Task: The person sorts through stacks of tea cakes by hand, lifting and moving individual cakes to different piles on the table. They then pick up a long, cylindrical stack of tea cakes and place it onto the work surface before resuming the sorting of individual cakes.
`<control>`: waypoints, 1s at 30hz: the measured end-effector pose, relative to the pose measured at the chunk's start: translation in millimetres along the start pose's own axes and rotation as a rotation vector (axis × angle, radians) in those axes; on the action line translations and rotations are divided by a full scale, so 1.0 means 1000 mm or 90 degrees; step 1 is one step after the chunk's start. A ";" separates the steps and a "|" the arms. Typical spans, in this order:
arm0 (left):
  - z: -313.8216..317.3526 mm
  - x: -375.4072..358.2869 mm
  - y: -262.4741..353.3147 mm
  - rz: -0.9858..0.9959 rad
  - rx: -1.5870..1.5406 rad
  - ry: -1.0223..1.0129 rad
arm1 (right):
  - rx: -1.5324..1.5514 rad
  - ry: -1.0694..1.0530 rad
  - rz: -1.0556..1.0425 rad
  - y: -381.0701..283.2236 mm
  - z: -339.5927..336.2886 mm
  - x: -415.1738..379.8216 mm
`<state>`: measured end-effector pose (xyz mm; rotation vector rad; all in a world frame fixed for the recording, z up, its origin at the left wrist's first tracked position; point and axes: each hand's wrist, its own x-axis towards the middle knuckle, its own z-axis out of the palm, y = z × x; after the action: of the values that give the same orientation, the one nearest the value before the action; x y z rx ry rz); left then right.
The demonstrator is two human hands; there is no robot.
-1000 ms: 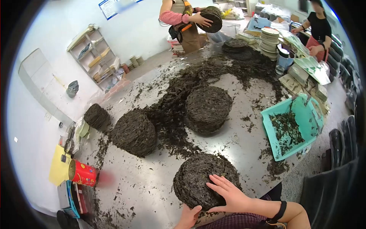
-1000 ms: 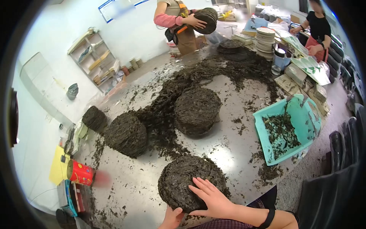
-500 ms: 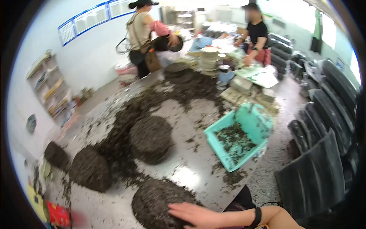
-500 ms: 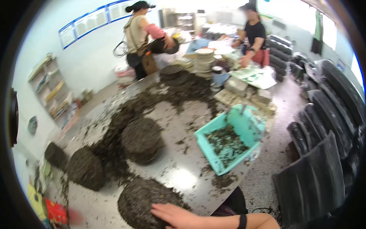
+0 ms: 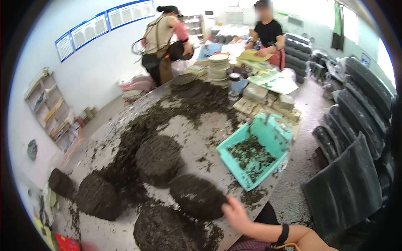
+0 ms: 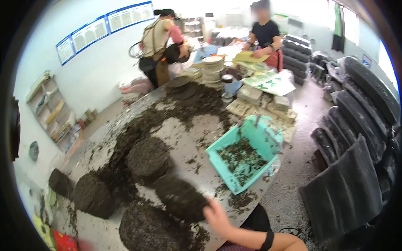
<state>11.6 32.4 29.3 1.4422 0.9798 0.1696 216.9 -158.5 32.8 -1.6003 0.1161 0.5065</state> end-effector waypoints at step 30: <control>0.016 0.002 -0.008 0.089 -0.015 -0.062 | -0.225 -0.452 -0.317 -0.003 0.014 -0.025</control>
<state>19.5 20.1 18.4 1.4838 0.7959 0.2109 192.3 -150.7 45.5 -1.6159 -0.9268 0.6920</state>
